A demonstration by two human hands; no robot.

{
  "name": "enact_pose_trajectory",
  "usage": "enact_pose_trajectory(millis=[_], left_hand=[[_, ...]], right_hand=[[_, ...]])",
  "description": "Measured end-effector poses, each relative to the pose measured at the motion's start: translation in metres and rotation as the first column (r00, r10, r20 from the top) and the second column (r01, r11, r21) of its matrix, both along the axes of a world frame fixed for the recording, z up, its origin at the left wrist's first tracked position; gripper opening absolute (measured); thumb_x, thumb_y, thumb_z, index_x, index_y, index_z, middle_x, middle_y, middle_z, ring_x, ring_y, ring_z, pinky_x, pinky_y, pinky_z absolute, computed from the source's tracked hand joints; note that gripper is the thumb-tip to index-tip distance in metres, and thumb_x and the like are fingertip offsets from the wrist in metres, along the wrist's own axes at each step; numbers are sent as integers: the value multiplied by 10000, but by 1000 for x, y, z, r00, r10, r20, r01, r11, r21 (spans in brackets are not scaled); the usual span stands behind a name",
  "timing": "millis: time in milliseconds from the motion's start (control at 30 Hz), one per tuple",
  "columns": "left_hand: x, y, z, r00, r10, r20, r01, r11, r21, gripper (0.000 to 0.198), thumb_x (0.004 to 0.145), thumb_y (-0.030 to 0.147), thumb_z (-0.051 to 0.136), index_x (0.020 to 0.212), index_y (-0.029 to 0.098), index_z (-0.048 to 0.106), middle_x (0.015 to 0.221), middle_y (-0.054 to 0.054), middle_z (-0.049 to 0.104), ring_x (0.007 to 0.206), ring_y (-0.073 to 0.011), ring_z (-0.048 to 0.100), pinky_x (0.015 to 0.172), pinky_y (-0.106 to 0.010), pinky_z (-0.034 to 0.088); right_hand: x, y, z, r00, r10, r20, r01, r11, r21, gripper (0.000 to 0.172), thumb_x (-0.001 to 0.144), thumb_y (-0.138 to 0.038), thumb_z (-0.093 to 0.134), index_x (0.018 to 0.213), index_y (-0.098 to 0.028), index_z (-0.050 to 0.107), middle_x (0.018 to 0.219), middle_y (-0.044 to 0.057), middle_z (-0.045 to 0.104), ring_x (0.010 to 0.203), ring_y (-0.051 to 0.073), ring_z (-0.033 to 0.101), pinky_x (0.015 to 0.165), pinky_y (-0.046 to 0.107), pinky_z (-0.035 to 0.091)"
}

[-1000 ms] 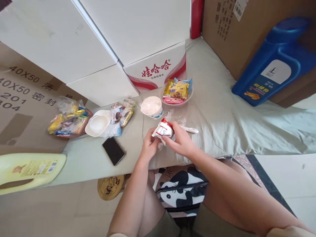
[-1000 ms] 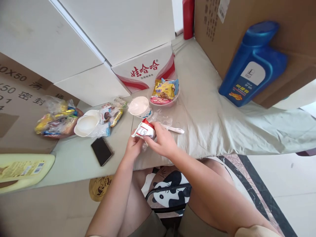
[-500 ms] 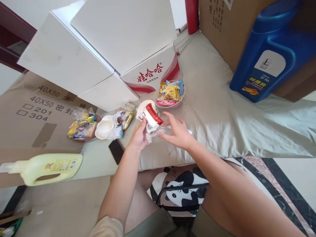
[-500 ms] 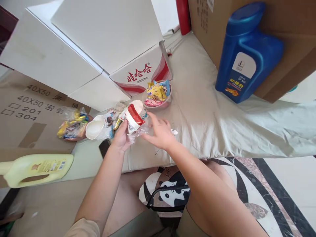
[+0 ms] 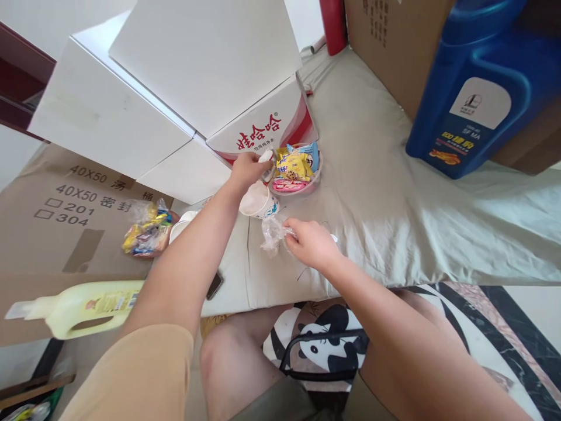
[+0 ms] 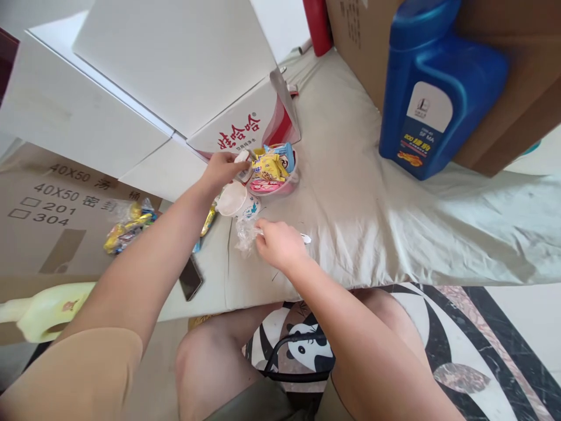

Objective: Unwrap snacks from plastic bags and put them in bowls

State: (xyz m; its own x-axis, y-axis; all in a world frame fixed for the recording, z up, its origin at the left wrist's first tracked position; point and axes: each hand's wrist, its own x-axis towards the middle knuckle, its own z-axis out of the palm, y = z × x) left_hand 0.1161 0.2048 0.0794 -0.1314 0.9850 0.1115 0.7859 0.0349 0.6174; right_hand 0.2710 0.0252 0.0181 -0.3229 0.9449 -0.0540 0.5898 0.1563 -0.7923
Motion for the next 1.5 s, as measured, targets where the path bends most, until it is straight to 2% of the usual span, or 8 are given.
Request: enact_pose_trajectory(millis=[367,567,733,900,1033,1133,1300,1500], left_hand=[[18,44,4,996,-36,-79,-2,901,-434,294,612,329,840,647,173,593,617,-95,642,686,-309,695,695,-457,546],[1,25,15,926,-94,-367,90,996,-28,246,719,366,743,707,161,606,839,-126,654,1096,-349,612,980,-450,462],[-23,-60,29,984,-177,17,175,980,100,179,824,302,630,910,145,635,928,-75,655,1001,-227,621,911,-345,500],[-58,-160,-9,870,-247,427,321,941,-110,402,629,273,817,997,182,682,1018,-72,714,957,-199,670,822,-290,532],[-78,-208,-49,819,32,573,140,957,-253,235,699,353,776,793,163,675,712,-34,676,584,-131,609,505,-214,441],[-82,-223,-70,672,210,710,-6,961,-278,232,738,369,743,818,176,641,663,-9,648,490,-111,576,415,-192,367],[-72,-231,-88,489,171,855,123,957,-261,265,696,360,779,842,173,660,708,-17,680,591,-134,652,534,-233,514],[-75,-220,-96,515,110,850,295,908,-296,224,699,279,753,890,179,691,791,-30,724,650,-146,666,565,-240,522]], right_hand=[[1,8,6,1000,20,-11,-21,999,-29,389,893,-255,447,1220,-268,657,1046,85,757,886,277,700,638,321,414],[-7,9,-2,1000,23,-21,-23,1000,17,391,875,-245,453,1203,-251,667,999,88,757,868,276,693,631,315,393],[-11,3,-8,998,7,-62,-2,996,87,389,876,-262,457,1215,-234,645,887,65,747,808,257,675,629,301,388],[-15,-15,-17,987,127,-97,-100,965,241,401,912,-287,447,1267,-220,621,1025,67,751,866,245,682,754,333,461],[-15,-33,-26,988,122,-90,-88,946,313,441,957,-277,381,1337,-215,597,1192,93,719,1012,261,678,854,381,493],[-13,-46,-27,996,78,-40,-58,928,367,423,967,-268,361,1280,-205,639,1207,111,708,1079,271,661,897,409,494],[-15,-58,-21,991,83,108,-128,836,534,440,889,-260,531,1324,-242,592,1382,101,606,1326,306,495,1059,478,372],[-28,-54,-24,961,109,255,-236,807,541,241,949,-231,486,996,-280,717,860,48,685,972,230,620,954,432,387]])
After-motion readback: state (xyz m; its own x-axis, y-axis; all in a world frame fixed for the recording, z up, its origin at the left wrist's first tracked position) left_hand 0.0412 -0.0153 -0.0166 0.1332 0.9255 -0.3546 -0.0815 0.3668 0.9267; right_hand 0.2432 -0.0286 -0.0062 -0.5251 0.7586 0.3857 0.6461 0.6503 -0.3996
